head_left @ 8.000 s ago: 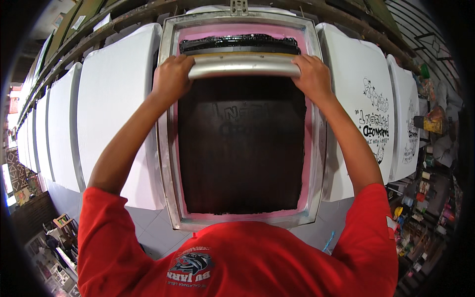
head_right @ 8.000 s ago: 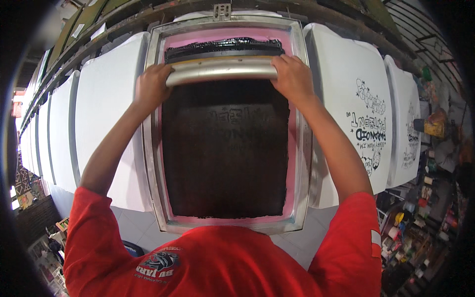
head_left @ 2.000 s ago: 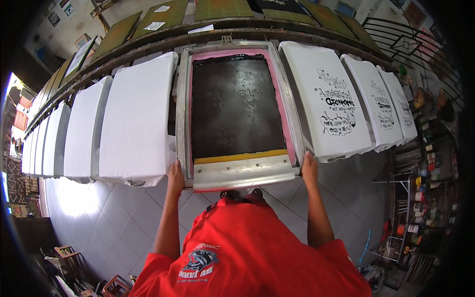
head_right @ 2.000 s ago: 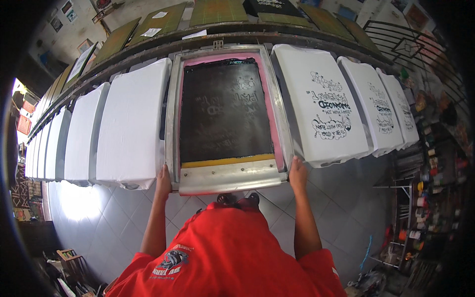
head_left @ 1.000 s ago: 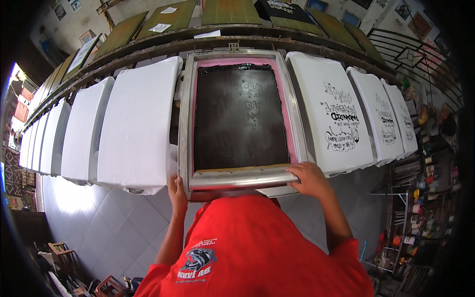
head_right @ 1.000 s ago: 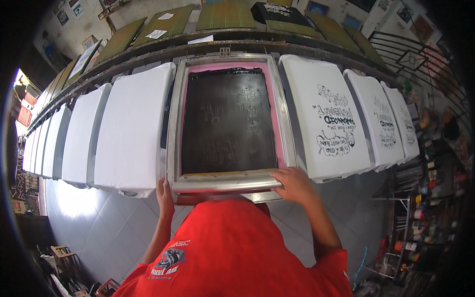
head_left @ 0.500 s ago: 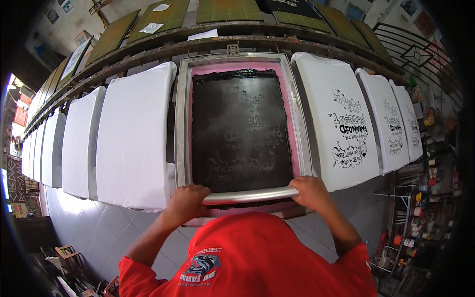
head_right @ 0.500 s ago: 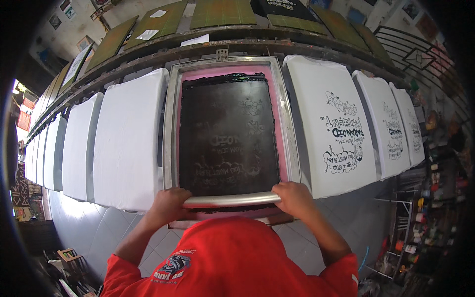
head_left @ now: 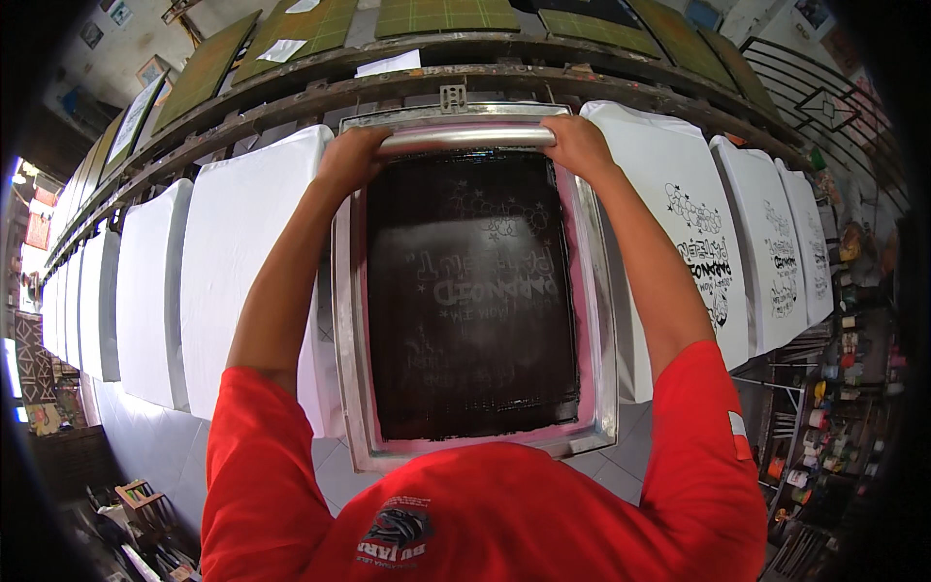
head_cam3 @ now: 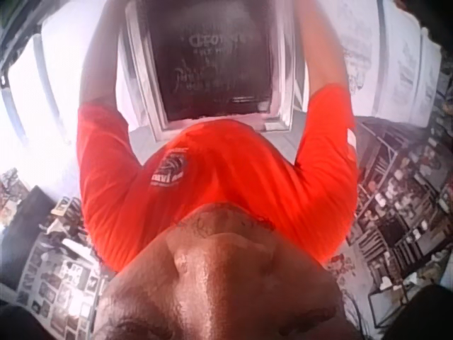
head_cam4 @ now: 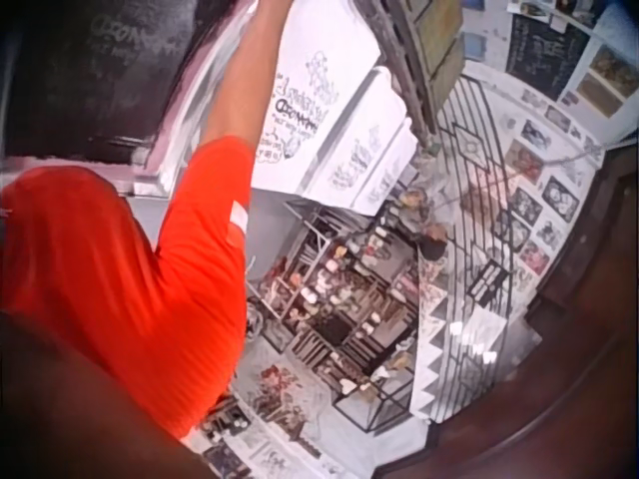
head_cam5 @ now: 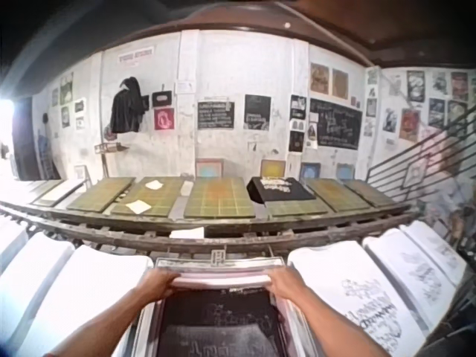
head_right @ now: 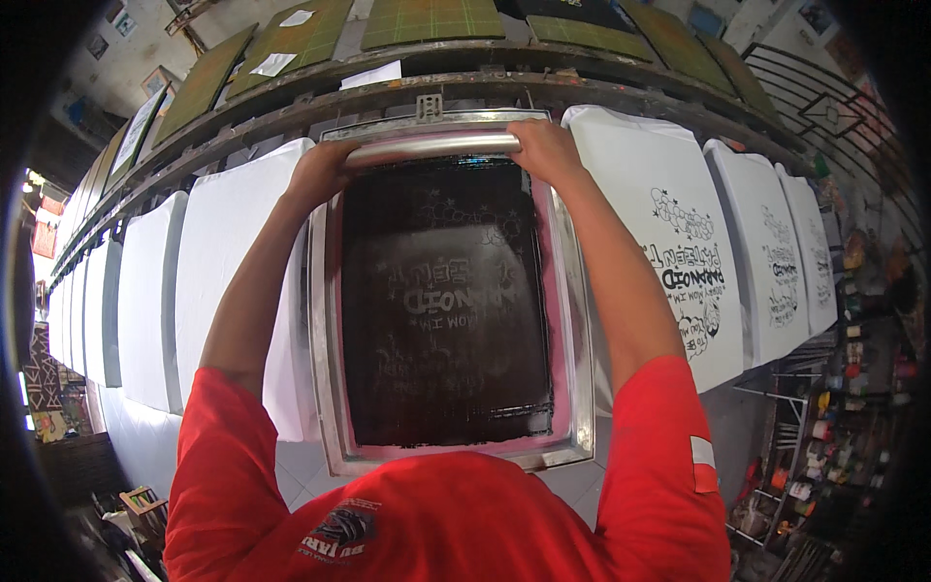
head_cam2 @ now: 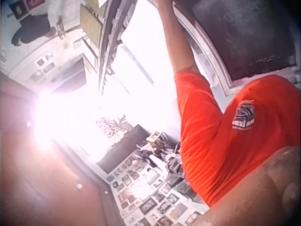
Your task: The person performs screen printing on a series of white shirts by lowering the printing frame onto the shirt, using a squeegee to spread ink across the screen, and then lifting the frame to reveal the print.
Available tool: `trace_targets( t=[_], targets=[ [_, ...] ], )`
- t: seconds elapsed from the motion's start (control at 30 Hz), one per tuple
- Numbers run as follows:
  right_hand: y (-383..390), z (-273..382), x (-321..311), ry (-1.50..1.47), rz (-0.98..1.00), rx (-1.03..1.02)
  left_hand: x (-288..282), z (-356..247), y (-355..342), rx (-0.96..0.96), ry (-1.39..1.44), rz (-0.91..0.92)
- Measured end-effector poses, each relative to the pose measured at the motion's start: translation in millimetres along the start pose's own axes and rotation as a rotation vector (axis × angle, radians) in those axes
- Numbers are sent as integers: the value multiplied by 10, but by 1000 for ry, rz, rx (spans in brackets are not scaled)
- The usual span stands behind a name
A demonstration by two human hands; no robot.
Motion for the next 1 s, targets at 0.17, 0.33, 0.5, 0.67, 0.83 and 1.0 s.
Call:
trace_targets(
  t=[0.17, 0.33, 0.5, 0.67, 0.83, 1.0],
  targets=[
    [126, -92, 450, -1, -9, 11, 351, 6, 86, 10, -48, -3],
    [507, -8, 552, 45, -98, -18, 578, -188, 384, -49, -92, -81],
    [346, 135, -41, -68, 318, -30, -79, -275, 251, 3, 103, 218],
    [1287, 480, -714, -79, 417, 27, -663, -1063, 885, -22, 175, 283],
    [2530, 920, -984, -148, 478, 36, -739, -1864, 1938, -76, 342, 398],
    [3416, 1121, -909, -120, 472, 118, -612, -2417, 2644, -133, 306, 400]
  ],
)
Point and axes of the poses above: each hand's wrist, its own y-axis away from the middle knuckle, its own x-axis out of the palm, z = x × y, the point moved 4 cm from there along -y, towards the middle knuckle, and after that the axes turned 9 degrees about x, right-handed, at the moved point
